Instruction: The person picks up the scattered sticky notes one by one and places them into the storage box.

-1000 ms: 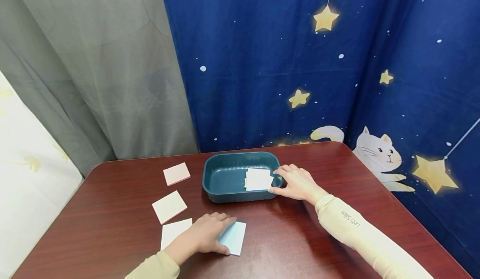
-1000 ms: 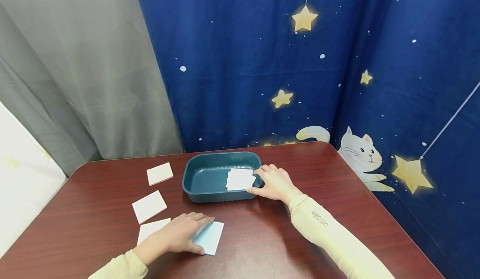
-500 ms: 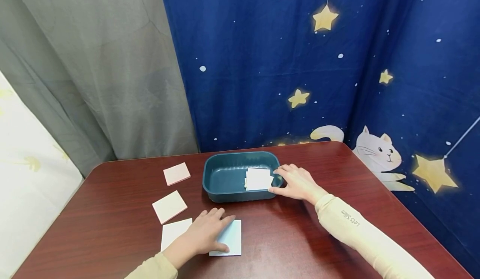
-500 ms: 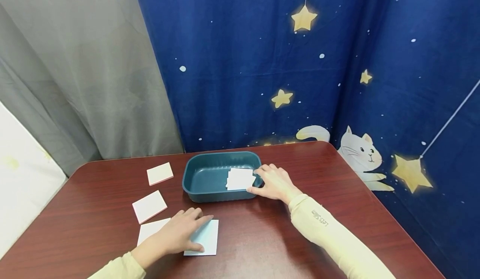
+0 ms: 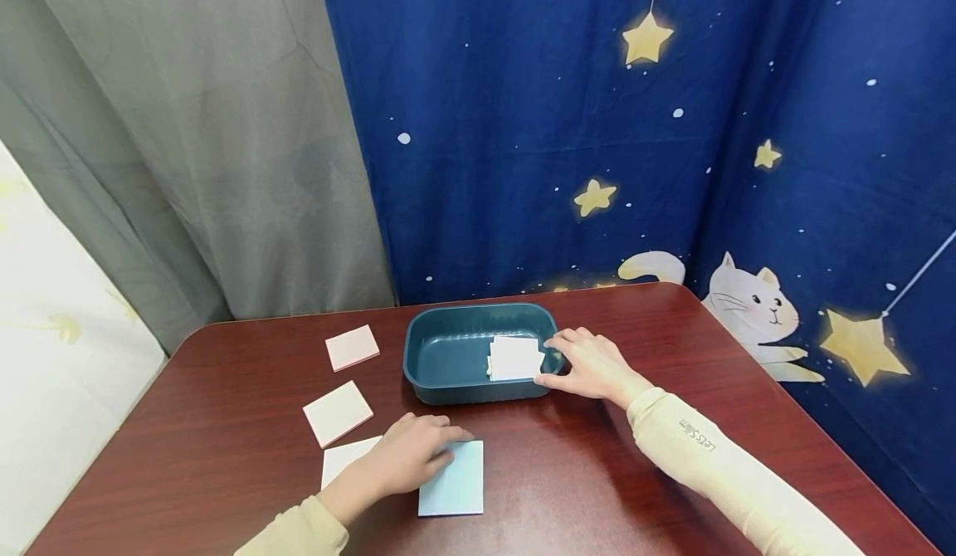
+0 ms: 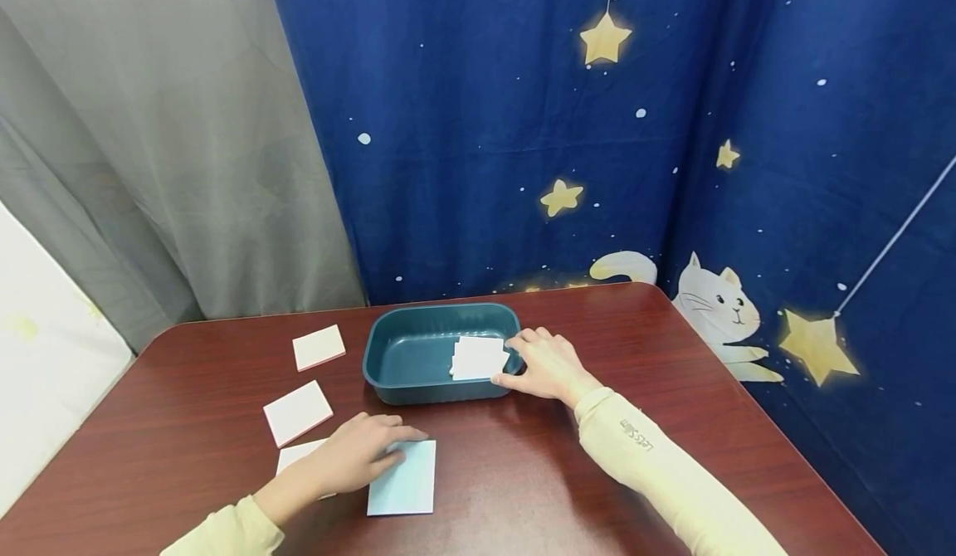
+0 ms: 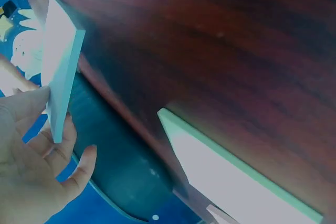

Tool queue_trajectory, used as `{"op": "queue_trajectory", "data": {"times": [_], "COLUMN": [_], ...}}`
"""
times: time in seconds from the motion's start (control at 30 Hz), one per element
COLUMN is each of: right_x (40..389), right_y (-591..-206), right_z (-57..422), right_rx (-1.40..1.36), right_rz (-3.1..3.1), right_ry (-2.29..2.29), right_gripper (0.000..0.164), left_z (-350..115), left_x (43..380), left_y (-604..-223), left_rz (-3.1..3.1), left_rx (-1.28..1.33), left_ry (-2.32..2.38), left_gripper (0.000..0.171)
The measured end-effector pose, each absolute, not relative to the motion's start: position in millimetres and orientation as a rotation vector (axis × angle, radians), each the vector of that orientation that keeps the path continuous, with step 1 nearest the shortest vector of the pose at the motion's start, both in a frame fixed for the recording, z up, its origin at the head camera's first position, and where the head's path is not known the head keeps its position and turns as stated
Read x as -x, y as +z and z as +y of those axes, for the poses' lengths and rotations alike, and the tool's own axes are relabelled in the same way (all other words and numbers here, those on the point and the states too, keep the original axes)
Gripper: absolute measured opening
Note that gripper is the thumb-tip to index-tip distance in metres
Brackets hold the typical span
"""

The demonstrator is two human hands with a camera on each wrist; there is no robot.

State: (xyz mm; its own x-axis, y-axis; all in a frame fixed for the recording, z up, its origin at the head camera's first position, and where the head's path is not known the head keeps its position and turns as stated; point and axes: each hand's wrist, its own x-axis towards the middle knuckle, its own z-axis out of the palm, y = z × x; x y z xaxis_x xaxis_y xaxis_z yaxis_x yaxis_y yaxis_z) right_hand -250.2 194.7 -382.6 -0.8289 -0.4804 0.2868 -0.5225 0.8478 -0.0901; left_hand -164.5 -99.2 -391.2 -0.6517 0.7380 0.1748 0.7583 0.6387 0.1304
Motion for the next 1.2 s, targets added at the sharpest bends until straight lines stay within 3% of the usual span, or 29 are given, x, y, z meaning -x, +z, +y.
{"op": "queue_trajectory", "data": {"times": [0.4,0.77,1.2], "right_x": [248.9,248.7,248.9], "right_y": [-381.0,-380.3,-382.0], "right_z": [195.3,194.9,194.9], "right_rx": [-0.765,-0.767,-0.762], "right_rz": [-2.779,-2.781,-2.784], "right_ry": [0.231,0.22,0.224], "right_gripper": [0.065,0.064,0.064], "left_z": [-94.2,-92.6,-91.1], "left_x": [164.6,178.4,197.8], "left_y": [-365.8,-329.0,-313.3], "left_rz": [-2.696,-2.599,-2.518], "left_rx": [1.372,1.292,1.219], "left_ry": [-0.453,-0.392,-0.345], "left_gripper": [0.027,0.027,0.029]}}
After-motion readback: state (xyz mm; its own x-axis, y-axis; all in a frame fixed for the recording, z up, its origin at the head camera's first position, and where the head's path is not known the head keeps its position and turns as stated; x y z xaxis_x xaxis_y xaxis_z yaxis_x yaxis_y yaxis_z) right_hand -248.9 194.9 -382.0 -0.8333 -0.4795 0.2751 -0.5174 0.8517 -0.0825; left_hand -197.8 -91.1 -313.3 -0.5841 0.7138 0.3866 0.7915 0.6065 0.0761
